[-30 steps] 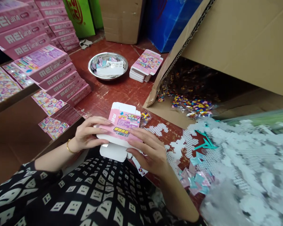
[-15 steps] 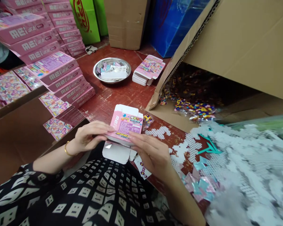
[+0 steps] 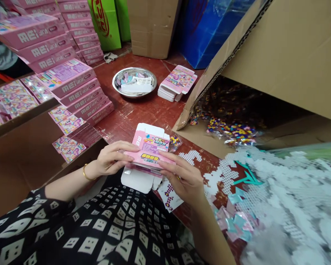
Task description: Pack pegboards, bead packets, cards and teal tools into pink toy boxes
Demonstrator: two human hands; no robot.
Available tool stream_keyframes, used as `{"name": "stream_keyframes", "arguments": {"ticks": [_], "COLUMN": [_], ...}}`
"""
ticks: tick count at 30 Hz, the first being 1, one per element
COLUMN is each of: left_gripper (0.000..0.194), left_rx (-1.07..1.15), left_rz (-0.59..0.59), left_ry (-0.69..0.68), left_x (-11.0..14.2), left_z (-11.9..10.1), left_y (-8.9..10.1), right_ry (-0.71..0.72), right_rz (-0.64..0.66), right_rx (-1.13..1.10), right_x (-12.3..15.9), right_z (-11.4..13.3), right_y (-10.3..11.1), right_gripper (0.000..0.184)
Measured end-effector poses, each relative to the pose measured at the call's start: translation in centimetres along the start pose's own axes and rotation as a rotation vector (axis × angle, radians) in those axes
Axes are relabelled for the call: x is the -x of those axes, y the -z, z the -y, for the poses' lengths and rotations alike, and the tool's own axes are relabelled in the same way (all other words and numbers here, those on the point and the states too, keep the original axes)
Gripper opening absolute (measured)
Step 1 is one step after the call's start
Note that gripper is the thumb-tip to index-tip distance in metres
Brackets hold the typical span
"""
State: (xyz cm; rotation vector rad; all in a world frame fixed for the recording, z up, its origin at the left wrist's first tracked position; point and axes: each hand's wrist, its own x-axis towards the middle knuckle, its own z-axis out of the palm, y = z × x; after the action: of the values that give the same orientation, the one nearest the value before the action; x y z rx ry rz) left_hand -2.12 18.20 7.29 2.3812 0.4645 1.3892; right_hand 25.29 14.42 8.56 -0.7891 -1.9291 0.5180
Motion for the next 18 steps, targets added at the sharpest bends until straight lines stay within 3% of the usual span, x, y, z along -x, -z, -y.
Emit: {"name": "stream_keyframes", "arguments": {"ticks": [4, 8, 14, 16, 18], "left_gripper": [0.026, 0.026, 0.033, 0.044, 0.064], "left_rx": [-0.077, -0.159, -0.349, -0.344, -0.265], "left_rz": [-0.015, -0.061, 0.113, 0.071, -0.012], "left_ry": [-0.112, -0.121, -0.157, -0.099, 0.067], "left_x": [1.3, 1.7, 0.6, 1.0, 2.2], "left_z": [1.4, 1.4, 1.1, 1.2, 0.9], "left_y": [-0.8, -1.3, -0.3, -0.5, -1.2], "right_ry": [0.11, 0.172, 0.081, 0.027, -0.094], "right_rz": [-0.02, -0.035, -0.05, -0.121, -0.305], "right_rx": [0.121, 0.147, 0.227, 0.211, 0.132], "right_x": [0.7, 1.5, 2.7, 3.3, 3.9], "right_z": [-0.7, -0.6, -0.9, -1.4, -1.9], "right_y": [-0.3, -1.4, -1.8, -1.7, -1.6], "right_gripper": [0.048, 0.061, 0.065, 0.062, 0.053]}}
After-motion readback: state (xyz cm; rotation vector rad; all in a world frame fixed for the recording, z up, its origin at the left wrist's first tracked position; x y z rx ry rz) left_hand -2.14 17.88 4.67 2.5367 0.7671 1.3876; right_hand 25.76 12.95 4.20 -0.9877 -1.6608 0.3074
